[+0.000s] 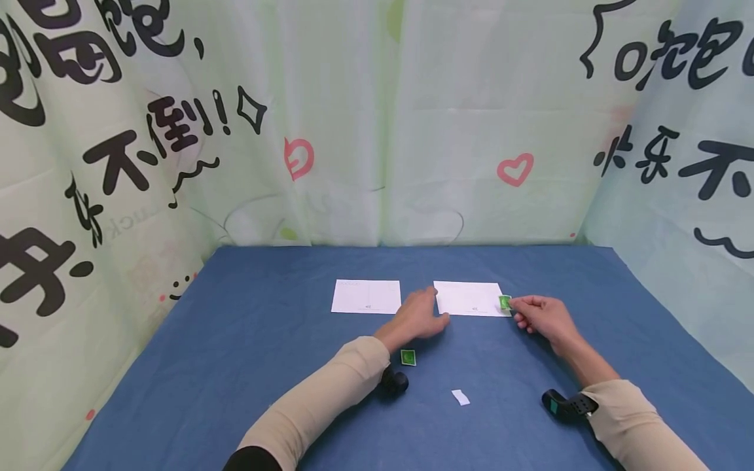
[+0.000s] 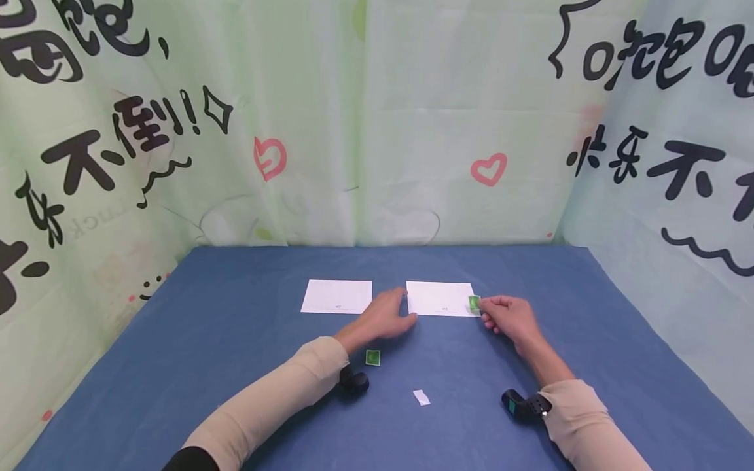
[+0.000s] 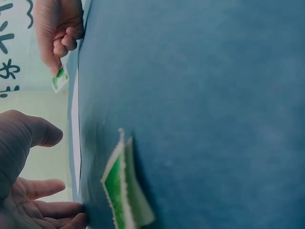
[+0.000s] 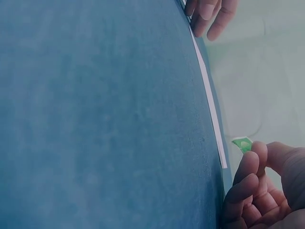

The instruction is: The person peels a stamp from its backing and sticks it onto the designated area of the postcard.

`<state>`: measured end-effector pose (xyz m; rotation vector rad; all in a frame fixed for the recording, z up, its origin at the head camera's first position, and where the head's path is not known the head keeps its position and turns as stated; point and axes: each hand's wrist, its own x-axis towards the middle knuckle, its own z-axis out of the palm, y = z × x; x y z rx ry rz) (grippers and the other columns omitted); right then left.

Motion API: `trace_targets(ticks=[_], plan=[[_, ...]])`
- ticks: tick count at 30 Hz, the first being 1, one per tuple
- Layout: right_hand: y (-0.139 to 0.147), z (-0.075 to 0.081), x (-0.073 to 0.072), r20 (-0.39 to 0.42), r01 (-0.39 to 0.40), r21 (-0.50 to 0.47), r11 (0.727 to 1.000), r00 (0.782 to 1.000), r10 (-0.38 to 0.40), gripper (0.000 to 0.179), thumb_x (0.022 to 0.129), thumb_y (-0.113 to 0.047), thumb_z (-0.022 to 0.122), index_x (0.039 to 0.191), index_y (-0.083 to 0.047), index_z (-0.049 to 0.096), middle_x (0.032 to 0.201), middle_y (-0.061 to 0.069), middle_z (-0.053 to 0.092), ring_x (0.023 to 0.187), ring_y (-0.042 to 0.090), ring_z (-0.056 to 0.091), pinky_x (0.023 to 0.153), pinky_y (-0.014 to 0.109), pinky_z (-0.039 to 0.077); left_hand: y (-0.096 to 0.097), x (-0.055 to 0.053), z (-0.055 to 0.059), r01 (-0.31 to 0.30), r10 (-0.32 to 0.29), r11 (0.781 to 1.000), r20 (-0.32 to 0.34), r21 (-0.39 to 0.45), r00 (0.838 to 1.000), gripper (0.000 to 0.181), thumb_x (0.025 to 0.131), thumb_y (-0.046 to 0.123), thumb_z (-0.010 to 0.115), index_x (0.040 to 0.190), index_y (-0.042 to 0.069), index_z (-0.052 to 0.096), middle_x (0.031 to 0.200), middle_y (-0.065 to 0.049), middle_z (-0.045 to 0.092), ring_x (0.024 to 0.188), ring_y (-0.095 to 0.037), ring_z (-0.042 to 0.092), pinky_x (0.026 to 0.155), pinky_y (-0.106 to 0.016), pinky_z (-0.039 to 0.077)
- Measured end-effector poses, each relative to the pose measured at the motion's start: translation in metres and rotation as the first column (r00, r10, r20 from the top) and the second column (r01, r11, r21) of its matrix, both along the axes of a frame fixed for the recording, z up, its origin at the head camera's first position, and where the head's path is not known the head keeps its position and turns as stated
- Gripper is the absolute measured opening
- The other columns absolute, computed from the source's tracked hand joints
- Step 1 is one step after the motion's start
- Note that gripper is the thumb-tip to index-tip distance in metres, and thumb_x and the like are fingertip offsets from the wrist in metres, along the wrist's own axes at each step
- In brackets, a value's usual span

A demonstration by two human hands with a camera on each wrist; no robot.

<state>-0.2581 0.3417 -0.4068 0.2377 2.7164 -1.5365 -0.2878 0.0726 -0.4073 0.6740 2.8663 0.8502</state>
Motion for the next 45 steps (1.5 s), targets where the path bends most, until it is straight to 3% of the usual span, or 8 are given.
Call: trace_targets(ticks=[11,21,27,35,45], plan=[[-0.003,-0.002,-0.016,0.015,0.039,0.007,0.999,0.999,-0.039,0.045,0.104,-0.033,0.06,0.121,0.009,0.062,0.07,-0.01,0.062,0.063,0.003,0.057,0.056,0.022,0.048,0.009,-0.011,0.002,-0.023,0.02,0.999,-0.067,-0.042,0.998,0.056,0.097,0.031,0.062,0.142,-0.002,0.054,0.129,-0.018,0.066,0.124,-0.029,0.059,0.106,-0.034,0.046],[-0.001,0.004,-0.029,0.022,0.049,0.014,0.999,0.999,-0.05,0.044,0.104,-0.031,0.06,0.122,0.009,0.063,0.069,-0.011,0.063,0.063,0.003,0.057,0.057,0.022,0.048,0.017,-0.022,0.004,-0.081,0.079,0.995,-0.039,-0.057,0.996,0.056,0.099,0.034,0.061,0.145,0.003,0.052,0.135,-0.014,0.063,0.129,-0.028,0.056,0.108,-0.034,0.043],[-0.002,0.003,-0.038,0.027,0.057,0.05,0.997,0.998,-0.059,0.044,0.105,-0.03,0.058,0.124,0.009,0.061,0.071,-0.01,0.064,0.065,0.004,0.058,0.059,0.022,0.048,0.02,-0.021,0.004,-0.089,0.088,0.99,-0.02,-0.113,0.996,0.058,0.099,0.037,0.062,0.145,0.004,0.051,0.139,-0.015,0.058,0.134,-0.027,0.05,0.111,-0.034,0.041],[-0.006,0.005,-0.046,0.047,0.058,0.053,0.997,0.997,-0.061,0.043,0.104,-0.028,0.06,0.123,0.01,0.062,0.07,-0.009,0.062,0.063,0.004,0.057,0.059,0.022,0.047,0.025,-0.022,0.0,-0.1,0.103,0.985,0.016,-0.144,0.995,0.062,0.1,0.04,0.061,0.152,0.009,0.047,0.154,-0.017,0.046,0.152,-0.033,0.031,0.121,-0.038,0.03],[-0.008,0.006,-0.053,0.098,0.058,0.051,0.997,0.993,-0.062,0.041,0.104,-0.028,0.059,0.122,0.009,0.064,0.068,-0.008,0.062,0.062,0.005,0.057,0.058,0.022,0.046,0.026,-0.024,-0.001,-0.102,0.106,0.978,0.014,-0.181,0.994,0.061,0.102,0.04,0.059,0.153,0.01,0.046,0.156,-0.016,0.043,0.153,-0.03,0.029,0.122,-0.039,0.027]])
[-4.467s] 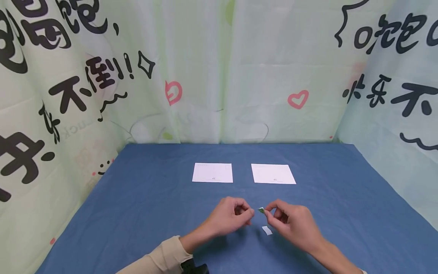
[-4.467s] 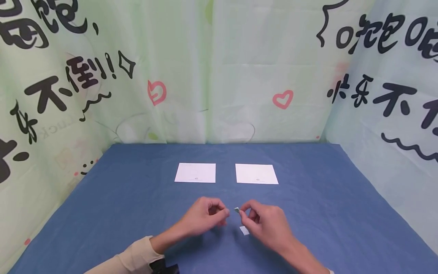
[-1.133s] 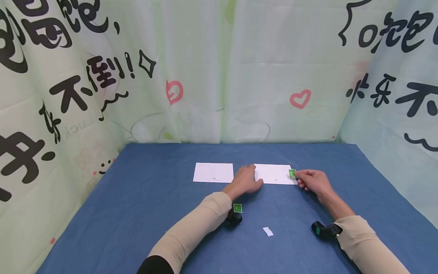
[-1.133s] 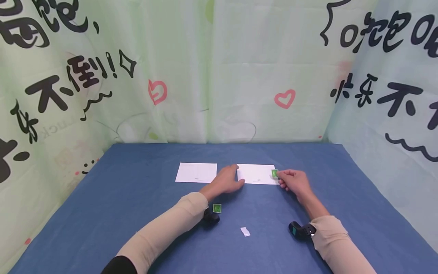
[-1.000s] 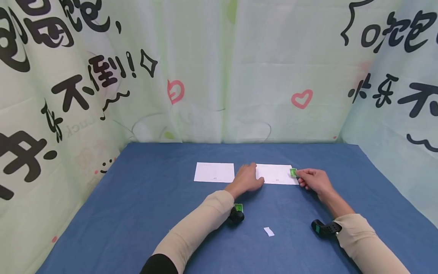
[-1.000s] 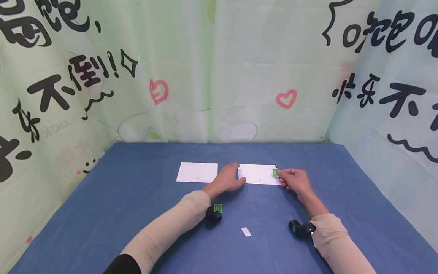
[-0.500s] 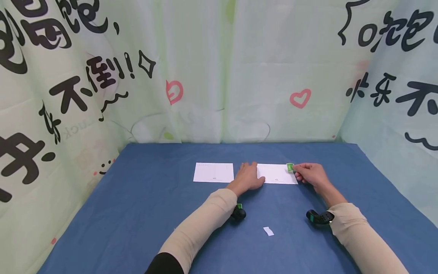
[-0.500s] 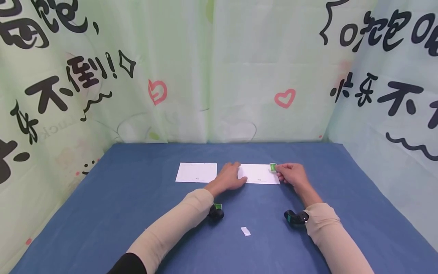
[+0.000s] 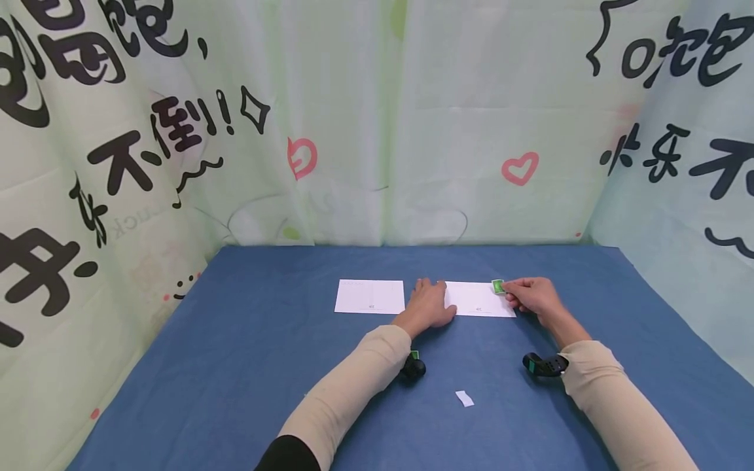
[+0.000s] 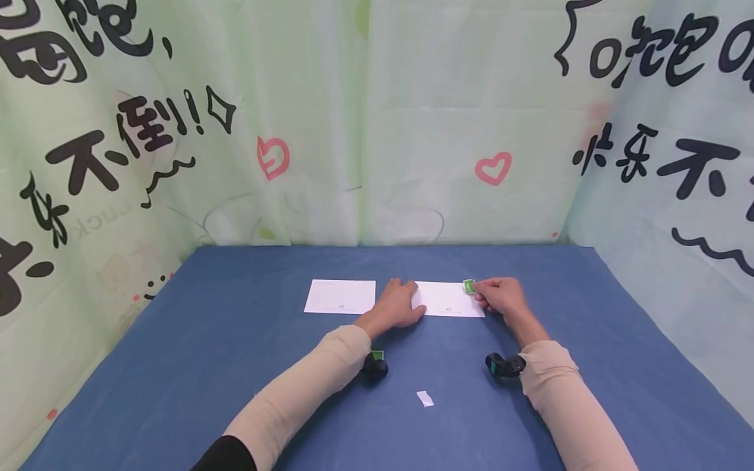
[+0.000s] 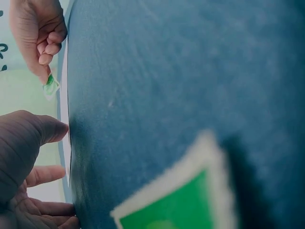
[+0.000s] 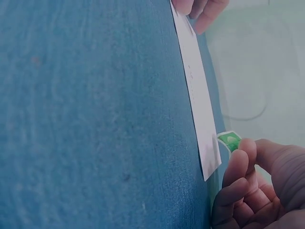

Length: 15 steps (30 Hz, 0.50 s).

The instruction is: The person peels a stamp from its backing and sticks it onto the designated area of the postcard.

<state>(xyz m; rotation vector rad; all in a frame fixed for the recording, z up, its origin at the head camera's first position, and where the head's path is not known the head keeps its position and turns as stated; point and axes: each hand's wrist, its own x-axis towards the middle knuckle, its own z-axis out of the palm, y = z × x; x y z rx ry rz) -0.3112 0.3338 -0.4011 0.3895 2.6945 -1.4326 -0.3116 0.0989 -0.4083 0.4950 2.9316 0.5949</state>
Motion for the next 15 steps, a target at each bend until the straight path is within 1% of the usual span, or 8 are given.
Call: trace_targets(ticks=[5,12,15], plan=[[0.001,-0.0012,-0.0023,0.009,-0.013,0.006,1.0,1.0,0.013,0.039,0.103,-0.029,0.06,0.117,0.008,0.065,0.067,-0.009,0.061,0.062,0.005,0.057,0.058,0.022,0.046,0.0002,-0.0009,-0.0021,0.008,-0.009,1.0,-0.018,-0.026,1.0,0.061,0.102,0.04,0.058,0.153,0.009,0.047,0.155,-0.017,0.043,0.152,-0.03,0.03,0.122,-0.038,0.028],[0.001,-0.0034,-0.005,-0.006,-0.021,0.017,1.0,1.0,0.021,0.039,0.103,-0.025,0.06,0.117,0.01,0.064,0.066,-0.009,0.061,0.061,0.004,0.057,0.057,0.022,0.046,-0.0005,-0.0018,-0.0029,0.004,-0.005,1.0,-0.012,-0.031,1.0,0.059,0.102,0.04,0.058,0.152,0.009,0.048,0.154,-0.016,0.044,0.151,-0.029,0.031,0.121,-0.038,0.028],[0.0011,-0.0049,-0.006,-0.011,-0.022,0.032,0.999,1.0,0.023,0.037,0.102,-0.024,0.06,0.115,0.01,0.066,0.065,-0.008,0.062,0.06,0.005,0.057,0.056,0.023,0.046,-0.0007,-0.0014,-0.0028,0.005,-0.006,1.0,-0.016,-0.03,1.0,0.059,0.102,0.04,0.058,0.151,0.01,0.05,0.153,-0.016,0.045,0.151,-0.029,0.031,0.121,-0.038,0.03]])
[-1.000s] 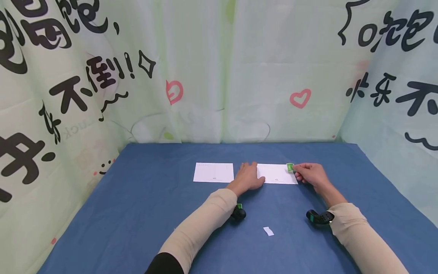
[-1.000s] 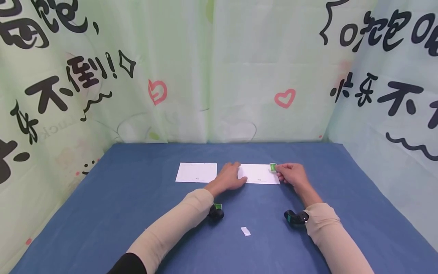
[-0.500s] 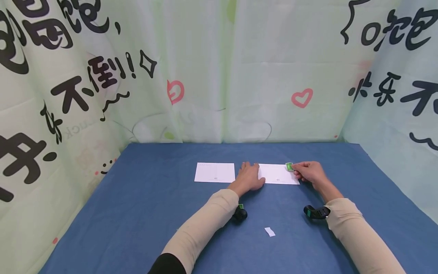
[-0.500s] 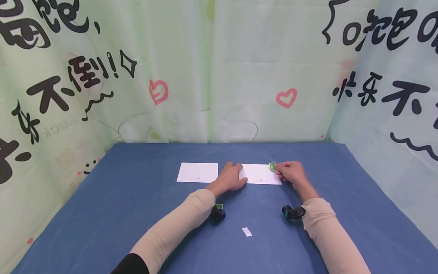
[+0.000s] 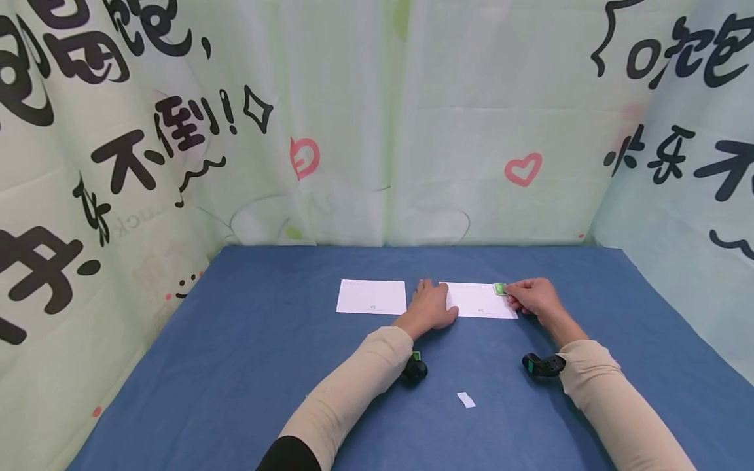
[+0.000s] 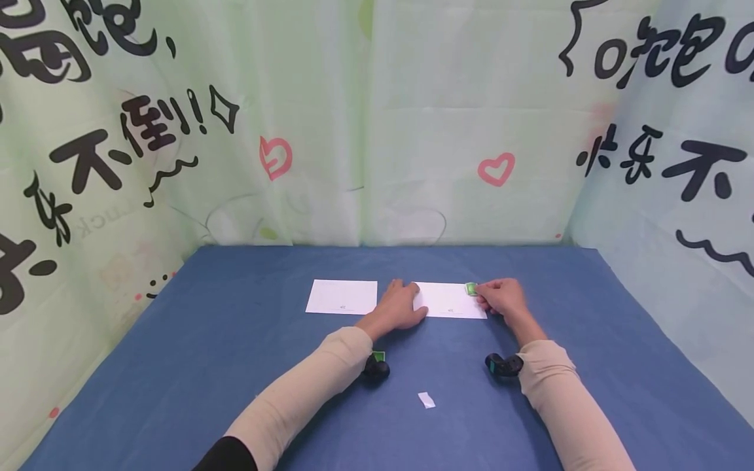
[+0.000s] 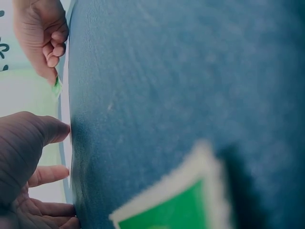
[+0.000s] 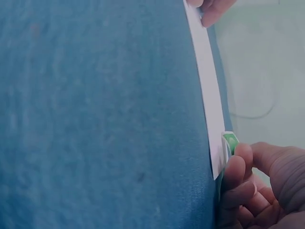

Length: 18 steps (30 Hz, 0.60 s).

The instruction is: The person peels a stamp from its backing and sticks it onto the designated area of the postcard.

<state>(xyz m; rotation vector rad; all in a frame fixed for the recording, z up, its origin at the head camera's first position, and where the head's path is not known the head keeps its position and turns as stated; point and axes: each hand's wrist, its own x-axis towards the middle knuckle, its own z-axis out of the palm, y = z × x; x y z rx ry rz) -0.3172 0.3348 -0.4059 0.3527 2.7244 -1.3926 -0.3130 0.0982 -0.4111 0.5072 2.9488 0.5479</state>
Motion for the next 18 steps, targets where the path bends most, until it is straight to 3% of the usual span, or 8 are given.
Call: trace_targets(ticks=[18], plan=[[-0.002,-0.0072,-0.0068,-0.052,-0.007,0.161,0.987,0.999,0.016,0.028,0.098,-0.019,0.06,0.094,0.006,0.071,0.062,-0.003,0.061,0.059,0.01,0.056,0.053,0.026,0.044,0.0004,0.0006,-0.0019,0.005,-0.005,1.0,0.0,0.02,1.0,0.058,0.102,0.039,0.059,0.151,0.01,0.049,0.154,-0.018,0.042,0.152,-0.03,0.028,0.118,-0.036,0.034]])
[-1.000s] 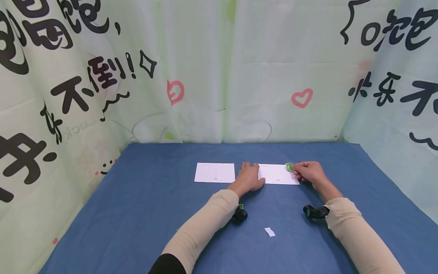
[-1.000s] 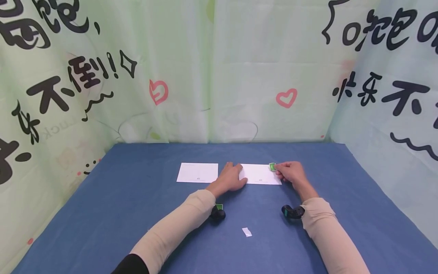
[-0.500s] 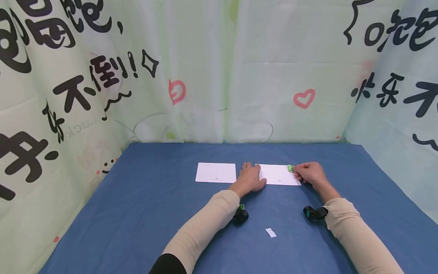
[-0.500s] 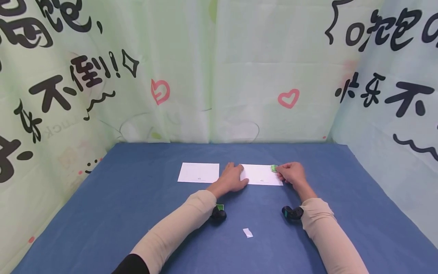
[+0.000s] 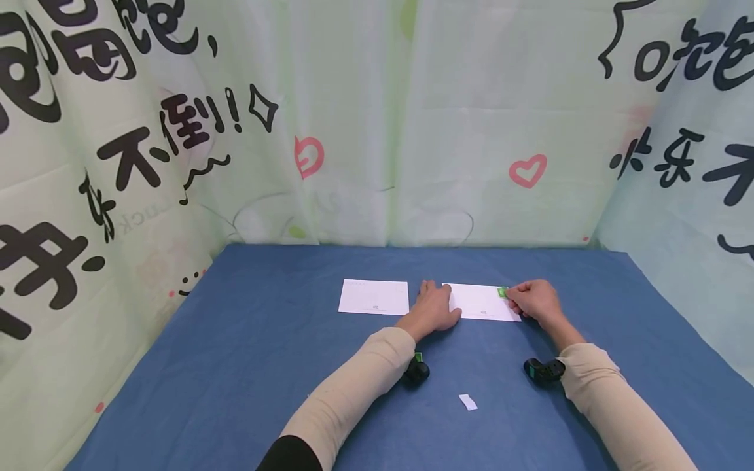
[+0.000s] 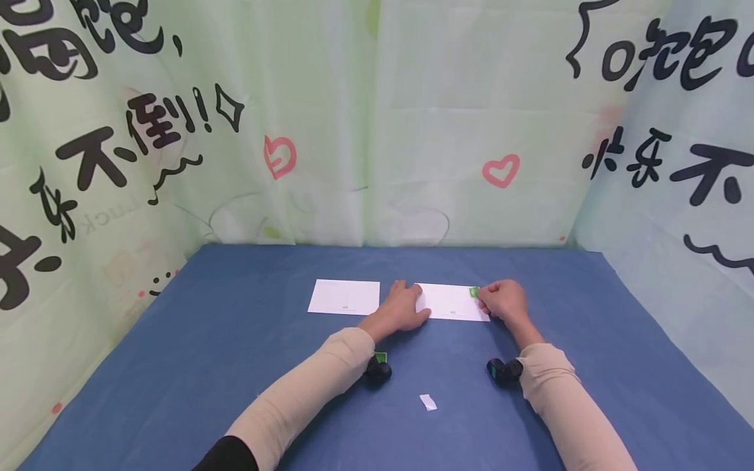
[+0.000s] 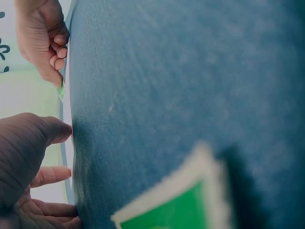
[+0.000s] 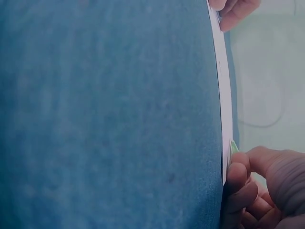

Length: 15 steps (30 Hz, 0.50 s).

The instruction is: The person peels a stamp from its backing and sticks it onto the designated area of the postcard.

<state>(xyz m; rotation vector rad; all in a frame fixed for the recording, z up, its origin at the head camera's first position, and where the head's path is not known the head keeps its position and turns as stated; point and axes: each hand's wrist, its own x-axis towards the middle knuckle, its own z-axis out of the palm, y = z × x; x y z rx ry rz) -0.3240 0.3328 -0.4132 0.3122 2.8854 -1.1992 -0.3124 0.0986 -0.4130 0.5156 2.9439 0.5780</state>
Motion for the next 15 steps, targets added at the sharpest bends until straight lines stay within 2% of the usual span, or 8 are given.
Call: trace_targets(ticks=[6,15], plan=[[-0.0009,-0.0001,0.0016,-0.008,0.004,0.027,1.0,1.0,-0.004,0.027,0.097,-0.018,0.061,0.089,0.005,0.072,0.06,-0.003,0.06,0.056,0.01,0.055,0.052,0.025,0.042,-0.0001,-0.0004,-0.0013,0.002,-0.002,1.0,0.003,0.004,1.0,0.057,0.102,0.039,0.059,0.151,0.01,0.05,0.154,-0.017,0.043,0.151,-0.03,0.029,0.118,-0.036,0.034],[-0.0025,-0.0023,0.0006,-0.064,-0.016,0.088,0.996,0.998,0.021,0.025,0.095,-0.017,0.061,0.084,0.003,0.072,0.058,-0.005,0.058,0.054,0.009,0.054,0.05,0.025,0.041,-0.0005,-0.0008,-0.0009,0.013,-0.013,1.0,-0.012,-0.005,1.0,0.057,0.102,0.039,0.059,0.15,0.009,0.05,0.152,-0.018,0.045,0.15,-0.031,0.031,0.118,-0.035,0.034]])
